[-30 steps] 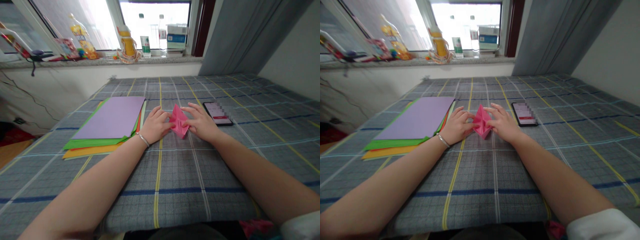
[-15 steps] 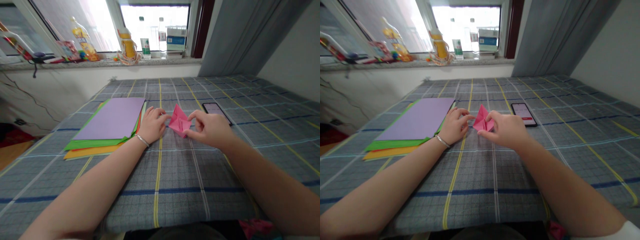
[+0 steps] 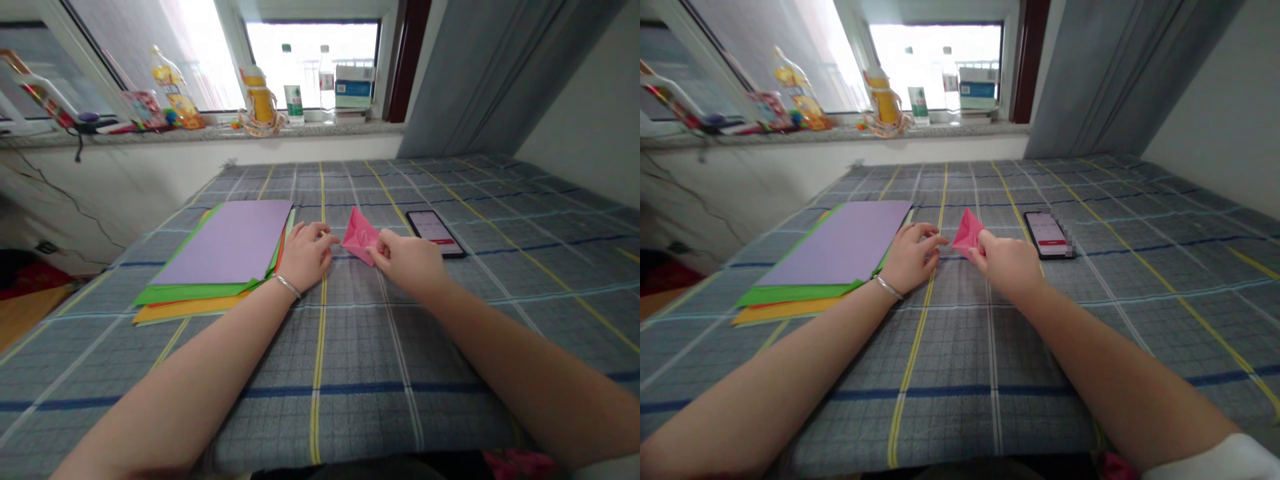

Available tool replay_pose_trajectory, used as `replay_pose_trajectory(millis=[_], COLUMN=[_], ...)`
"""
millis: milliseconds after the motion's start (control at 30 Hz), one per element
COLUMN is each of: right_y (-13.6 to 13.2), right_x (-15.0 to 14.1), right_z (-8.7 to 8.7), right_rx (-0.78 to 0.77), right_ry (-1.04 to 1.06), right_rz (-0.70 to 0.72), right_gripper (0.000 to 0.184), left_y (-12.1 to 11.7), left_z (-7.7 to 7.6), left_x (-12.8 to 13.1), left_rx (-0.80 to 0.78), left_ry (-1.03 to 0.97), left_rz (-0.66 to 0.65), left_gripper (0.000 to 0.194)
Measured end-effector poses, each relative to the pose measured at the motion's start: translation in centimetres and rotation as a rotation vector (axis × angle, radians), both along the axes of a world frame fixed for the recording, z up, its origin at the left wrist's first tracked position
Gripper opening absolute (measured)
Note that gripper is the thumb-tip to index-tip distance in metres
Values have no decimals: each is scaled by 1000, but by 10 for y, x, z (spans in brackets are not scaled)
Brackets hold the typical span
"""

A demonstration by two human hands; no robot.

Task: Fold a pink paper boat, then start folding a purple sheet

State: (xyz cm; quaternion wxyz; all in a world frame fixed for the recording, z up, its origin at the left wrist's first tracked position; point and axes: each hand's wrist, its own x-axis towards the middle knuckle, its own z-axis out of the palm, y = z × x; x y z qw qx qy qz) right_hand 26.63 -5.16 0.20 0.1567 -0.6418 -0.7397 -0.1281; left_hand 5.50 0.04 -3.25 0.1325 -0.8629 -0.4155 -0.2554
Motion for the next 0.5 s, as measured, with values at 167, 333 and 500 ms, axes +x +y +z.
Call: replay_pose_trajectory(millis=[167,333,500], right_y=[42,74,85], right_x=[26,47,60], right_z=[2,-3,-13], right_rx=[50,65,64], right_ry=[94,89,71], right_rz=[-137,-208,-258], right_gripper=[32,31,33], left_y=[2,4,5], left_z=[-1,-3,-4], left_x=[0,0,0], left_rx=[-39,-63,-63], left_ry=[19,29,28], left_rz=[3,8,3], left_gripper=[27,26,25])
